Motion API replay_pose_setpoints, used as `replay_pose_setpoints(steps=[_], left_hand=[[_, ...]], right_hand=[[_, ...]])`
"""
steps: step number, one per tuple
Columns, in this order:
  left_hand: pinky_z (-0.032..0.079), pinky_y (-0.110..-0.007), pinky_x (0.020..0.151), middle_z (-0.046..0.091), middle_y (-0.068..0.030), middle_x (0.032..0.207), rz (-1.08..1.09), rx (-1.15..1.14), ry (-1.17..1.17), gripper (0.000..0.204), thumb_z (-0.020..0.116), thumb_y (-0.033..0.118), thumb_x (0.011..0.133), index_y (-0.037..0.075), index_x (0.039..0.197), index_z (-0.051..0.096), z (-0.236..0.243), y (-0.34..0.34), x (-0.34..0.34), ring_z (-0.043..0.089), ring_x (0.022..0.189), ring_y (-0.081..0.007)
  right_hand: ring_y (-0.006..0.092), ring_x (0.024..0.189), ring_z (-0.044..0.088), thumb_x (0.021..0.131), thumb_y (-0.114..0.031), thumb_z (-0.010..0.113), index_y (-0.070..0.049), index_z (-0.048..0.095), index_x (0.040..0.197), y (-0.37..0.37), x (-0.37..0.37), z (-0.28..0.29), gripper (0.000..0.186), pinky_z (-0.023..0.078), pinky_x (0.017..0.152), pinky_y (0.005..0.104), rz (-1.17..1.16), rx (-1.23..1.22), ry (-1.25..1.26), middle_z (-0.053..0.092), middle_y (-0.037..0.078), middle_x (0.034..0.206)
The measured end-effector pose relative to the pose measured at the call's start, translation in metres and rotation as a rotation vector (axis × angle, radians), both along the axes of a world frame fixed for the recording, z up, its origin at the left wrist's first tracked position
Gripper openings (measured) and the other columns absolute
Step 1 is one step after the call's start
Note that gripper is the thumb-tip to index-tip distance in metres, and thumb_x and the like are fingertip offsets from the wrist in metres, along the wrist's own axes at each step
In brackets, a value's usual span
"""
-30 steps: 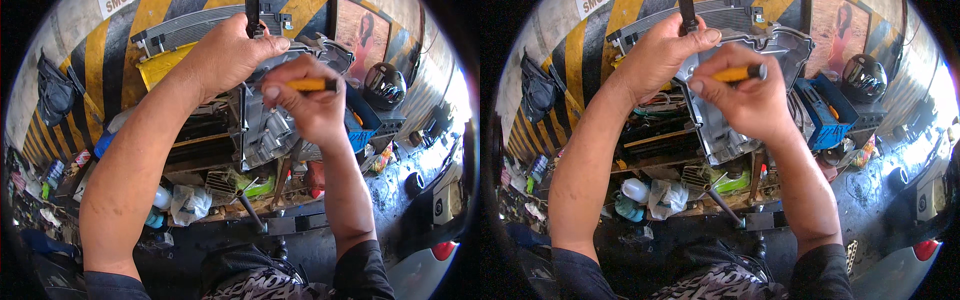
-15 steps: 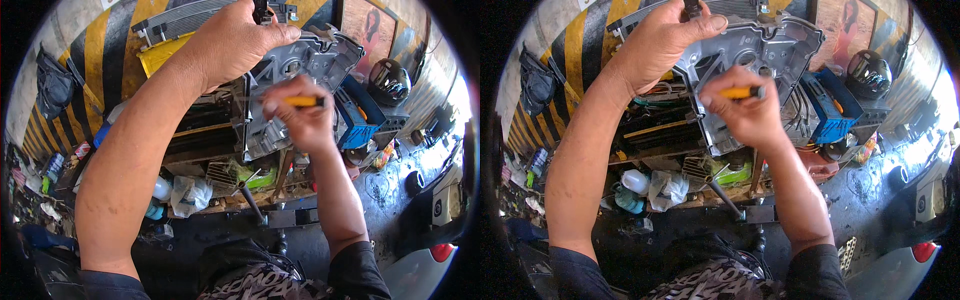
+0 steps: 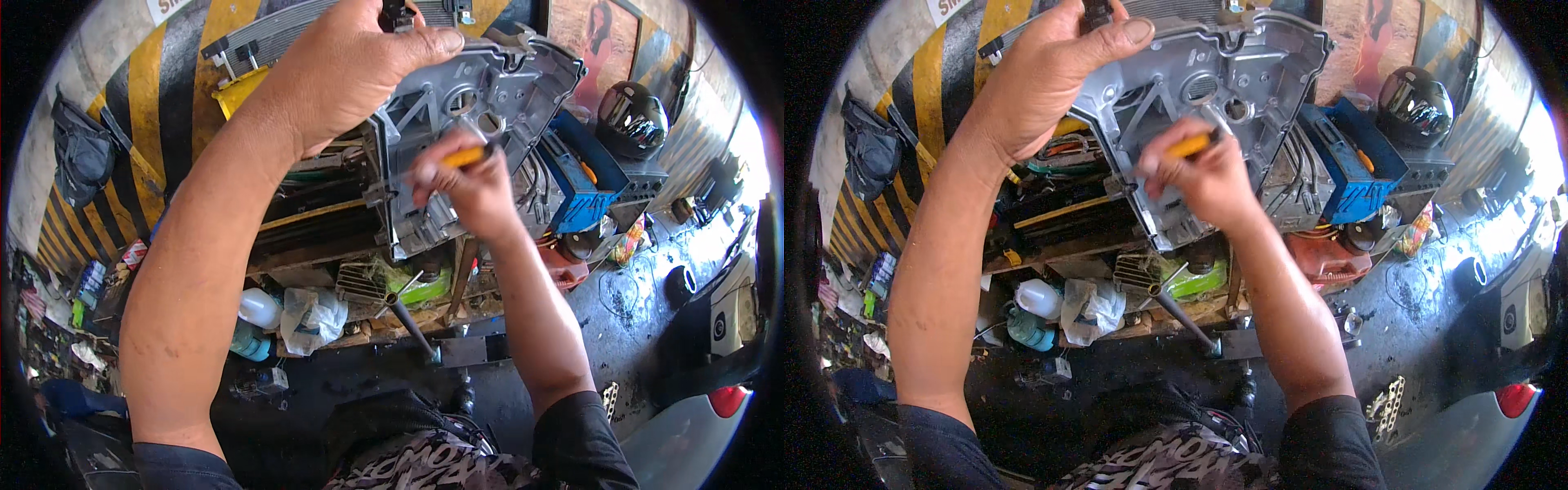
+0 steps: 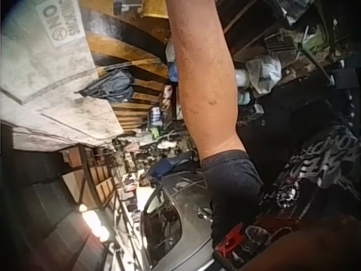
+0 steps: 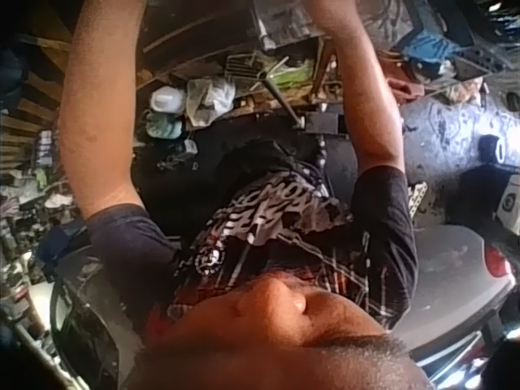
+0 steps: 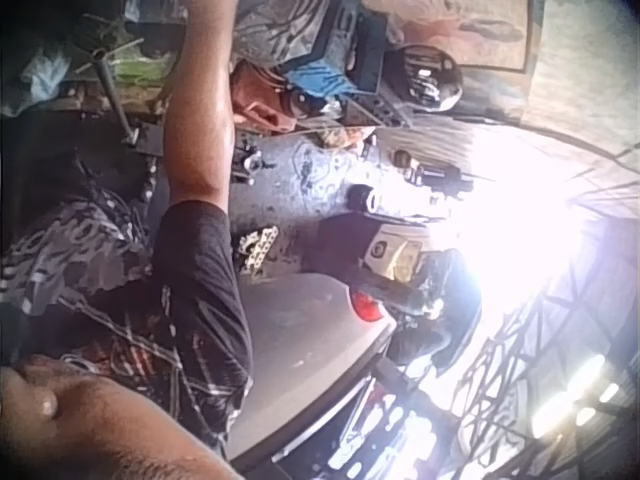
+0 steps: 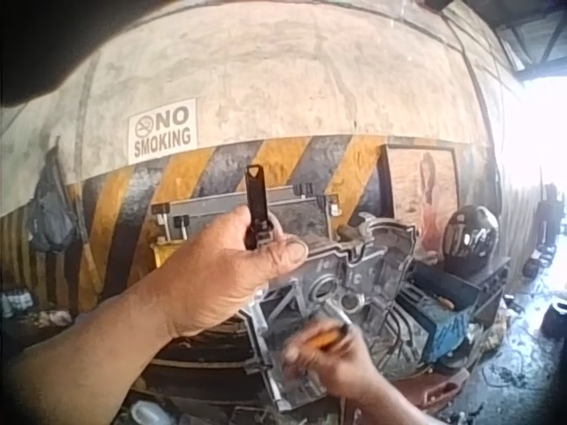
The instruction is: Cleaning old sealant or debris from an automotive engine part using a scraper tool.
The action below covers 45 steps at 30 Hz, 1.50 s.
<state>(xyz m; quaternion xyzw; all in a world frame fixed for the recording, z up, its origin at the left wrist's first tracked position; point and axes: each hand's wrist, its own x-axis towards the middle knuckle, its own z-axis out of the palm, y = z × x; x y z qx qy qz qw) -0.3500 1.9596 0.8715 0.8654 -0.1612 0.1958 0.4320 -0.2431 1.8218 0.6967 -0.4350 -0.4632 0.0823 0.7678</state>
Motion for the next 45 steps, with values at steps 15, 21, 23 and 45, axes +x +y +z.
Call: replay_pose_setpoints(steps=[15, 21, 23, 45], left_hand=[[0.048, -0.028, 0.086, 0.062, -0.0042, 0.096, -0.014, -0.055, -0.011, 0.035, 0.069, 0.038, 0.101, 0.005, 0.109, 0.059, 0.004, -0.013, -0.005, 0.058, 0.093, -0.0129], [0.049, -0.029, 0.087, 0.062, -0.0055, 0.098, -0.032, -0.008, -0.007, 0.036, 0.068, 0.036, 0.102, 0.003, 0.111, 0.06, -0.001, 0.001, -0.003, 0.059, 0.094, -0.0145], [0.048, -0.028, 0.088, 0.062, -0.0055, 0.097, -0.007, -0.02, -0.002, 0.035, 0.069, 0.035, 0.102, 0.003, 0.11, 0.06, 0.001, -0.002, 0.0, 0.059, 0.093, -0.0145], [0.044, -0.026, 0.08, 0.058, -0.0009, 0.091, 0.074, 0.0, 0.021, 0.034, 0.069, 0.036, 0.102, 0.004, 0.107, 0.059, 0.002, -0.009, -0.001, 0.052, 0.086, -0.0102]], right_hand=[[0.0149, 0.067, 0.067, 0.094, -0.005, 0.075, 0.0, 0.065, 0.095, 0.012, -0.012, 0.004, 0.011, 0.057, 0.061, 0.0295, 0.004, 0.099, 0.113, 0.07, 0.009, 0.082], [0.0153, 0.066, 0.067, 0.096, -0.005, 0.073, 0.001, 0.065, 0.097, 0.016, -0.018, 0.006, 0.01, 0.057, 0.061, 0.03, 0.037, 0.14, 0.202, 0.071, 0.011, 0.082], [0.0155, 0.066, 0.067, 0.097, -0.007, 0.072, 0.001, 0.065, 0.096, 0.014, -0.013, -0.003, 0.011, 0.057, 0.06, 0.0295, 0.029, 0.153, 0.185, 0.071, 0.011, 0.082], [0.0181, 0.066, 0.067, 0.097, -0.012, 0.073, 0.0, 0.064, 0.097, 0.01, -0.014, 0.014, 0.016, 0.057, 0.061, 0.0317, -0.075, 0.079, 0.052, 0.07, 0.012, 0.082]])
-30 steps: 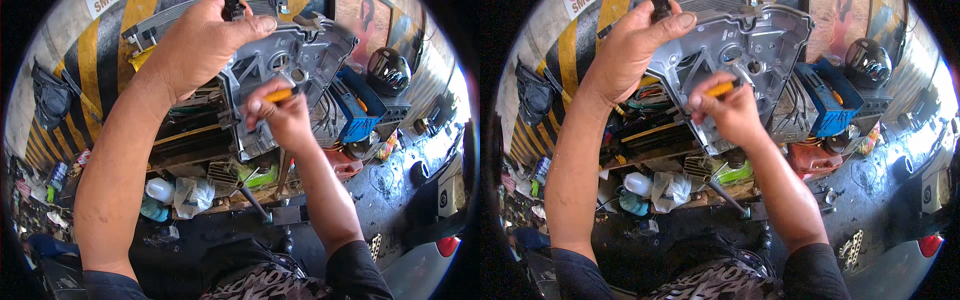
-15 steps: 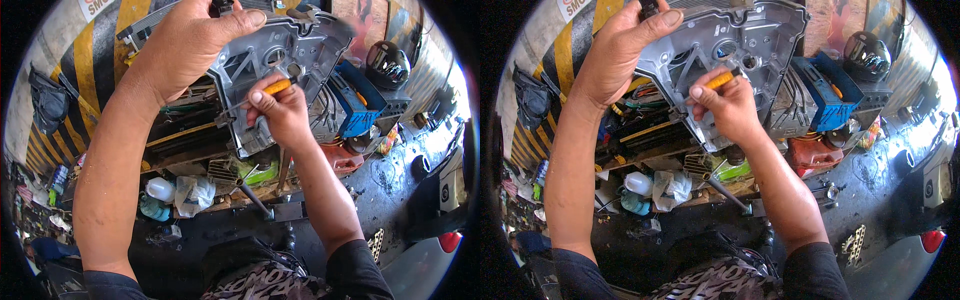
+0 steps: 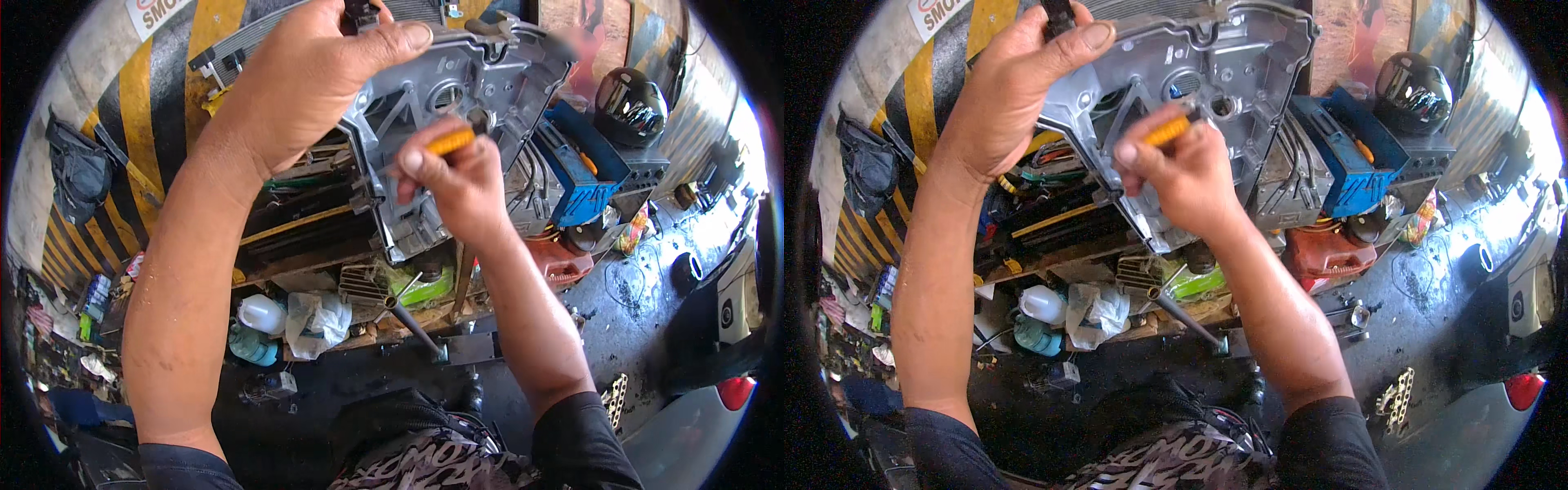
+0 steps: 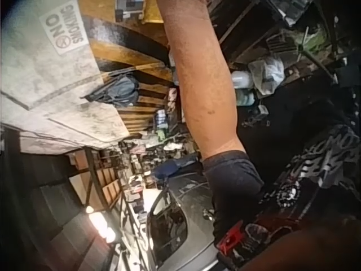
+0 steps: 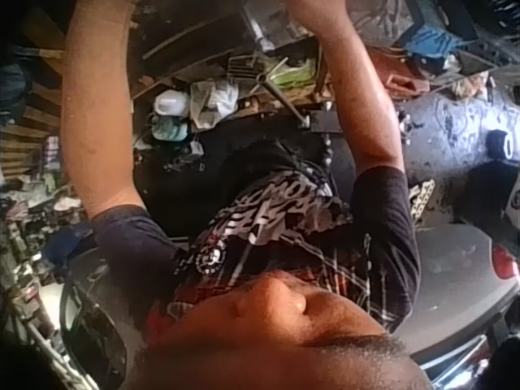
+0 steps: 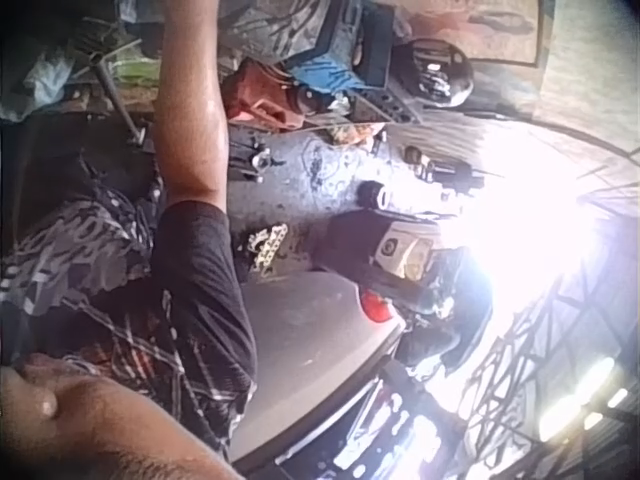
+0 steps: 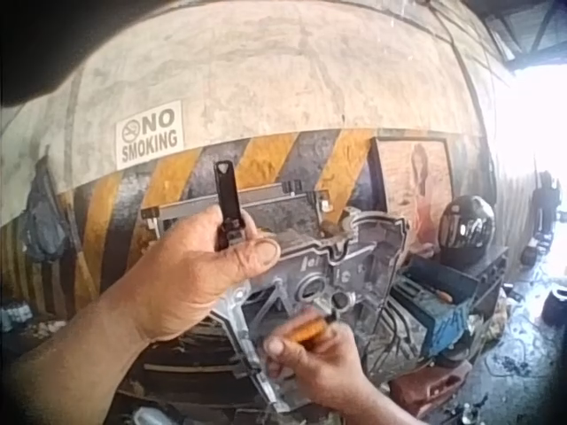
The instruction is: Cleaning old sealant or debris from an automotive engine part using a scraper tool.
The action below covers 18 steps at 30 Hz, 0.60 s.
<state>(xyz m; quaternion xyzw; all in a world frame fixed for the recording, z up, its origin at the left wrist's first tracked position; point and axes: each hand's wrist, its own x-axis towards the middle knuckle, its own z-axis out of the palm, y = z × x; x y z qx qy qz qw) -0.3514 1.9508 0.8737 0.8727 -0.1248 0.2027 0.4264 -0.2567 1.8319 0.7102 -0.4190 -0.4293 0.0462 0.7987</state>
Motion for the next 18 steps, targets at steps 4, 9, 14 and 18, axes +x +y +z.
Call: replay_pose_setpoints(steps=[4, 9, 14, 18], left_hand=[[0.045, -0.027, 0.08, 0.058, -0.0011, 0.091, 0.019, 0.007, 0.004, 0.032, 0.068, 0.036, 0.102, 0.005, 0.106, 0.06, 0.001, -0.002, 0.001, 0.052, 0.086, -0.0101], [0.044, -0.027, 0.088, 0.06, 0.0006, 0.095, -0.084, -0.046, -0.062, 0.029, 0.07, 0.035, 0.101, 0.007, 0.105, 0.061, -0.012, 0.013, 0.012, 0.054, 0.092, -0.0089], [0.041, -0.024, 0.09, 0.058, 0.0037, 0.098, -0.192, -0.023, -0.188, 0.025, 0.072, 0.032, 0.099, 0.01, 0.105, 0.061, -0.017, 0.022, 0.02, 0.051, 0.095, -0.006], [0.041, -0.025, 0.09, 0.058, 0.0037, 0.098, -0.065, 0.106, -0.176, 0.025, 0.072, 0.032, 0.099, 0.01, 0.106, 0.061, -0.012, 0.028, 0.02, 0.051, 0.095, -0.006]], right_hand=[[0.0137, 0.066, 0.065, 0.096, -0.009, 0.075, 0.001, 0.065, 0.096, -0.003, 0.005, -0.021, 0.015, 0.055, 0.059, 0.0282, 0.03, -0.024, 0.061, 0.07, 0.009, 0.082], [0.0164, 0.067, 0.067, 0.095, -0.012, 0.076, 0.0, 0.065, 0.097, 0.001, -0.003, 0.003, 0.016, 0.056, 0.06, 0.0303, 0.018, 0.08, -0.021, 0.07, 0.011, 0.082], [0.0144, 0.066, 0.066, 0.094, -0.013, 0.077, -0.001, 0.067, 0.097, 0.0, -0.008, 0.005, 0.017, 0.056, 0.06, 0.0289, -0.092, -0.012, -0.048, 0.07, 0.009, 0.082], [0.0153, 0.066, 0.067, 0.094, -0.011, 0.077, 0.0, 0.066, 0.098, 0.004, -0.006, 0.004, 0.016, 0.056, 0.059, 0.0292, -0.045, 0.127, -0.034, 0.07, 0.009, 0.081]])
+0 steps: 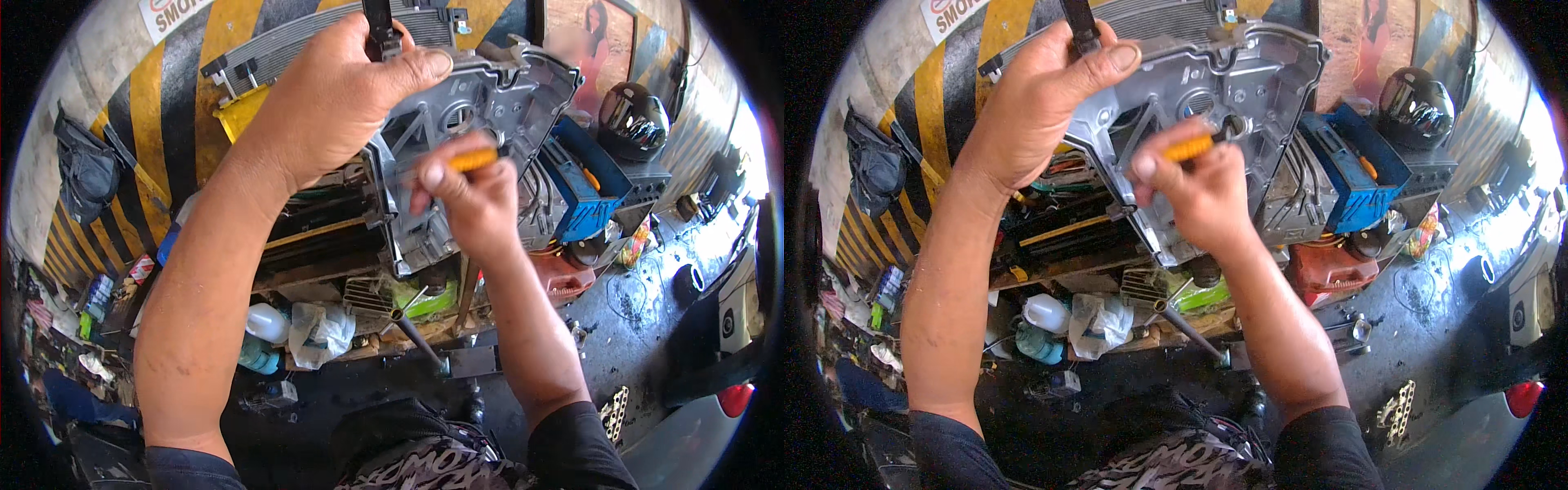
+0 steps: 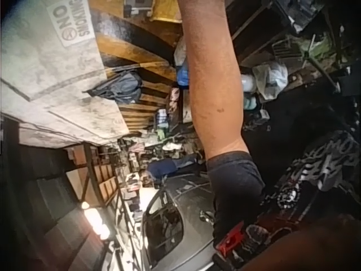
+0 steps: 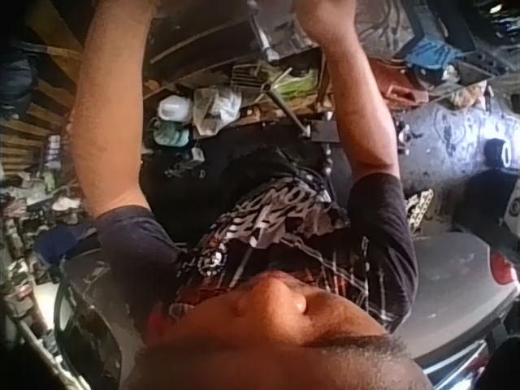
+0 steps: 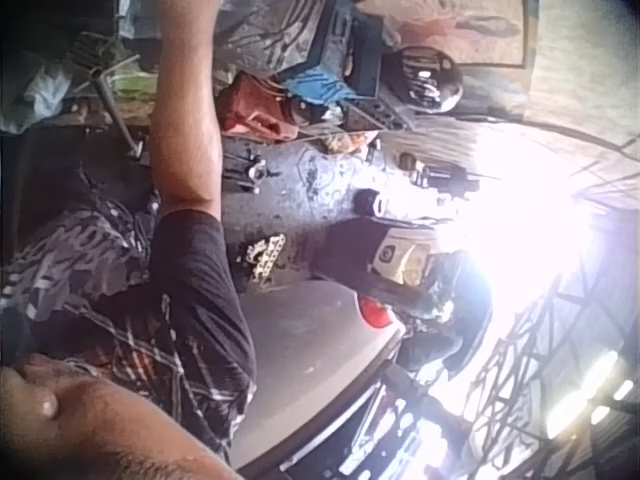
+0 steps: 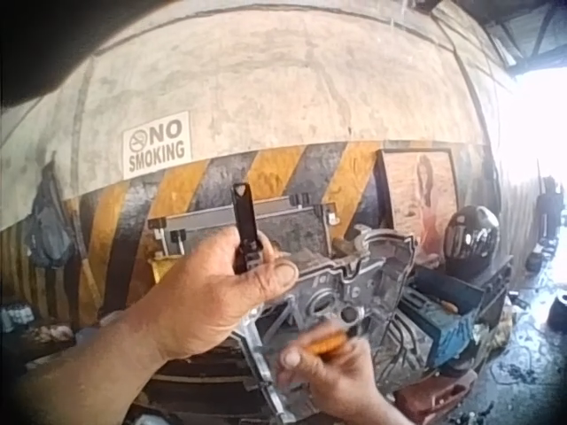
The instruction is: Cleaning old sealant or debris from an automotive engine part using a scraper tool.
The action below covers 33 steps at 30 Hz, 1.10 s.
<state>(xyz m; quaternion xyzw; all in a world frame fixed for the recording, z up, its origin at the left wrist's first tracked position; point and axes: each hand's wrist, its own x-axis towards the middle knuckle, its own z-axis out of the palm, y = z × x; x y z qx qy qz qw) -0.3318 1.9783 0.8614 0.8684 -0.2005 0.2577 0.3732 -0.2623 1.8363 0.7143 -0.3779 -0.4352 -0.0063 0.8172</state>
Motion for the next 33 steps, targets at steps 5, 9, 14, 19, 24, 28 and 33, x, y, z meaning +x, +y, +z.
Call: replay_pose_setpoints(steps=[5, 9, 14, 19, 24, 28, 33], left_hand=[[0.042, -0.027, 0.094, 0.06, 0.0026, 0.099, 0.033, -0.022, 0.031, 0.026, 0.071, 0.032, 0.099, 0.009, 0.106, 0.061, -0.002, -0.001, 0.0, 0.054, 0.098, -0.0077], [0.042, -0.028, 0.098, 0.061, 0.0012, 0.101, -0.06, -0.078, 0.054, 0.028, 0.071, 0.033, 0.099, 0.009, 0.108, 0.061, 0.0, -0.006, -0.003, 0.056, 0.102, -0.0088], [0.041, -0.029, 0.101, 0.061, -0.0004, 0.105, -0.017, -0.037, 0.063, 0.027, 0.069, 0.032, 0.101, 0.008, 0.111, 0.059, -0.002, -0.004, 0.0, 0.055, 0.105, -0.0099], [0.042, -0.028, 0.098, 0.061, 0.0009, 0.104, -0.056, -0.073, 0.054, 0.026, 0.069, 0.031, 0.101, 0.009, 0.11, 0.06, -0.002, -0.003, 0.002, 0.055, 0.102, -0.0085], [0.043, -0.027, 0.095, 0.061, 0.0019, 0.104, -0.041, -0.077, 0.059, 0.024, 0.069, 0.03, 0.101, 0.009, 0.109, 0.06, -0.004, 0.002, 0.001, 0.054, 0.099, -0.0073], [0.045, -0.027, 0.096, 0.062, -0.0001, 0.108, -0.184, -0.154, 0.079, 0.025, 0.07, 0.028, 0.1, 0.009, 0.112, 0.06, -0.003, 0.006, 0.009, 0.057, 0.102, -0.0075], [0.046, -0.029, 0.083, 0.06, -0.0027, 0.093, 0.036, -0.108, 0.151, 0.035, 0.069, 0.039, 0.101, 0.005, 0.105, 0.06, 0.009, -0.017, -0.01, 0.055, 0.089, -0.0126]], right_hand=[[0.0133, 0.065, 0.067, 0.094, -0.007, 0.075, -0.001, 0.067, 0.095, -0.006, -0.006, 0.003, 0.01, 0.054, 0.058, 0.0277, -0.05, -0.048, -0.057, 0.07, 0.007, 0.079], [0.0123, 0.065, 0.067, 0.095, -0.009, 0.075, -0.003, 0.068, 0.094, -0.005, -0.019, 0.04, 0.01, 0.053, 0.059, 0.0271, -0.106, 0.093, -0.154, 0.07, 0.007, 0.08], [0.0153, 0.073, 0.071, 0.09, -0.003, 0.078, -0.001, 0.07, 0.094, -0.022, -0.028, 0.007, 0.009, 0.056, 0.067, 0.0296, -0.184, -0.039, -0.097, 0.073, 0.009, 0.084], [0.0248, 0.084, 0.075, 0.084, 0.005, 0.077, 0.002, 0.073, 0.094, -0.024, -0.037, 0.038, 0.012, 0.059, 0.077, 0.0355, -0.497, 0.136, -0.456, 0.075, 0.013, 0.089], [0.0274, 0.083, 0.075, 0.076, 0.009, 0.075, 0.0, 0.072, 0.094, -0.015, -0.035, 0.04, 0.02, 0.059, 0.071, 0.0341, -0.714, 0.11, -0.859, 0.074, 0.015, 0.095], [0.0276, 0.074, 0.071, 0.073, 0.007, 0.077, -0.003, 0.068, 0.094, -0.02, -0.034, 0.002, 0.025, 0.056, 0.064, 0.0352, -0.831, -0.012, -0.866, 0.071, 0.012, 0.093], [0.0284, 0.074, 0.071, 0.073, 0.01, 0.075, -0.002, 0.067, 0.093, -0.011, -0.037, -0.05, 0.024, 0.056, 0.062, 0.0349, -0.768, -0.127, -0.7, 0.07, 0.013, 0.092]])
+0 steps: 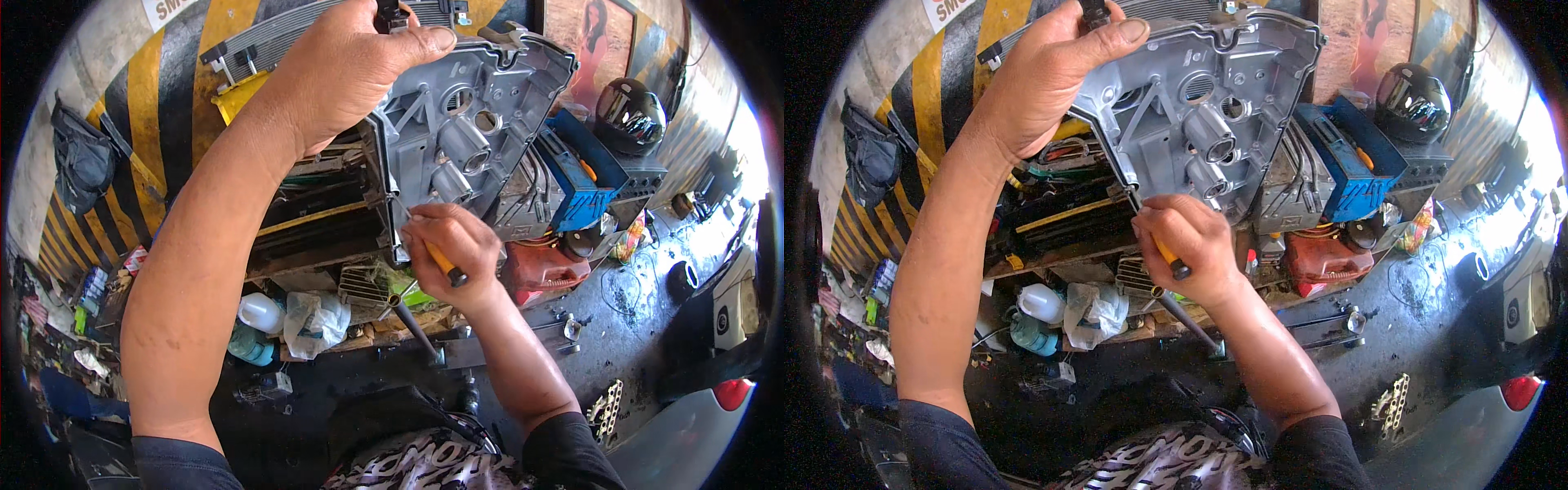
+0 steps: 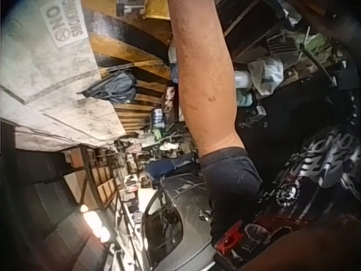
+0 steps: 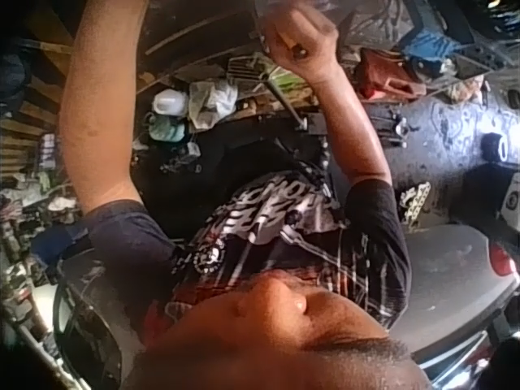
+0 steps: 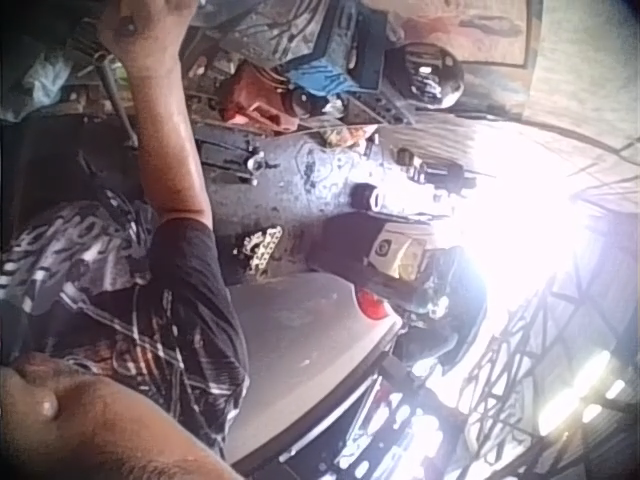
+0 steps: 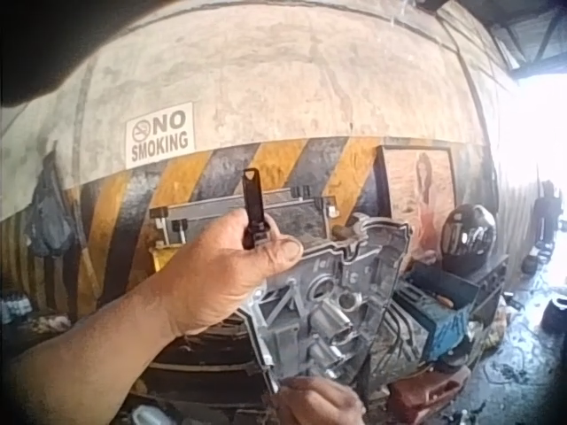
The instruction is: Cleaning old sealant or debris from an automotive engine part using a scraper tool.
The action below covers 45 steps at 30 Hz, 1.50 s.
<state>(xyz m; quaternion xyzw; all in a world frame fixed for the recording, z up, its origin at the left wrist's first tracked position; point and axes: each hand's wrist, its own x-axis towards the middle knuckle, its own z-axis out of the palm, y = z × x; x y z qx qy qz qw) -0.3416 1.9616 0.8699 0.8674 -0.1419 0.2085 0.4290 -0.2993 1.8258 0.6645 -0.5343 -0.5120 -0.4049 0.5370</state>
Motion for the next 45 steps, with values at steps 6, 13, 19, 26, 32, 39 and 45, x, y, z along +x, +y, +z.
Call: replay_pose_setpoints(steps=[6, 13, 19, 26, 32, 39, 45], left_hand=[[0.047, -0.029, 0.082, 0.06, -0.0032, 0.091, -0.003, 0.031, -0.011, 0.034, 0.068, 0.038, 0.101, 0.005, 0.103, 0.06, 0.0, 0.006, -0.002, 0.055, 0.086, -0.0132], [0.048, -0.03, 0.078, 0.06, -0.0028, 0.089, 0.054, 0.023, 0.023, 0.031, 0.067, 0.036, 0.101, 0.006, 0.102, 0.06, 0.002, 0.002, -0.008, 0.056, 0.084, -0.0123], [0.048, -0.03, 0.08, 0.061, -0.0027, 0.09, 0.062, 0.006, 0.085, 0.031, 0.067, 0.035, 0.102, 0.005, 0.104, 0.06, 0.008, -0.012, -0.012, 0.056, 0.086, -0.0123], [0.046, -0.029, 0.084, 0.06, -0.0031, 0.093, -0.127, -0.049, -0.067, 0.033, 0.068, 0.036, 0.102, 0.005, 0.104, 0.06, 0.003, -0.015, -0.019, 0.055, 0.089, -0.0129], [0.046, -0.028, 0.085, 0.06, -0.0037, 0.094, -0.175, 0.042, -0.051, 0.032, 0.067, 0.036, 0.102, 0.005, 0.105, 0.059, 0.0, 0.007, -0.008, 0.056, 0.089, -0.0133], [0.049, -0.031, 0.095, 0.065, -0.0089, 0.106, -0.158, -0.047, -0.03, 0.039, 0.064, 0.033, 0.104, -0.002, 0.12, 0.059, -0.001, -0.011, -0.024, 0.061, 0.1, -0.0157], [0.051, -0.031, 0.096, 0.066, -0.0111, 0.109, -0.188, -0.025, -0.034, 0.042, 0.065, 0.032, 0.104, -0.004, 0.123, 0.058, -0.002, -0.001, -0.015, 0.063, 0.103, -0.0167]], right_hand=[[0.0279, 0.077, 0.073, 0.078, 0.013, 0.069, 0.0, 0.069, 0.095, -0.001, -0.003, 0.027, 0.022, 0.057, 0.066, 0.0329, 0.021, 0.077, -0.032, 0.071, 0.016, 0.093], [0.0312, 0.076, 0.072, 0.076, 0.013, 0.07, 0.0, 0.067, 0.096, -0.003, -0.009, -0.001, 0.024, 0.057, 0.066, 0.0342, 0.07, 0.022, 0.11, 0.071, 0.017, 0.091], [0.0294, 0.075, 0.072, 0.076, 0.013, 0.07, 0.0, 0.066, 0.094, 0.001, -0.003, -0.006, 0.023, 0.056, 0.065, 0.0341, 0.05, -0.042, 0.059, 0.07, 0.015, 0.089], [0.0199, 0.073, 0.071, 0.083, 0.008, 0.073, 0.001, 0.068, 0.092, -0.008, 0.004, -0.002, 0.012, 0.055, 0.066, 0.0292, 0.179, -0.029, 0.248, 0.071, 0.011, 0.088], [0.0187, 0.073, 0.071, 0.085, 0.001, 0.078, -0.001, 0.07, 0.089, -0.008, 0.016, 0.022, 0.01, 0.055, 0.066, 0.0294, 0.168, -0.1, 0.299, 0.072, 0.01, 0.083], [0.0133, 0.078, 0.068, 0.091, -0.008, 0.08, 0.0, 0.071, 0.088, -0.019, 0.025, 0.046, 0.012, 0.054, 0.074, 0.0282, 0.25, -0.309, 0.425, 0.073, 0.006, 0.086], [0.0137, 0.075, 0.069, 0.088, -0.002, 0.079, 0.001, 0.071, 0.089, -0.014, 0.03, 0.046, 0.009, 0.055, 0.071, 0.0289, 0.276, -0.297, 0.383, 0.073, 0.009, 0.081]])
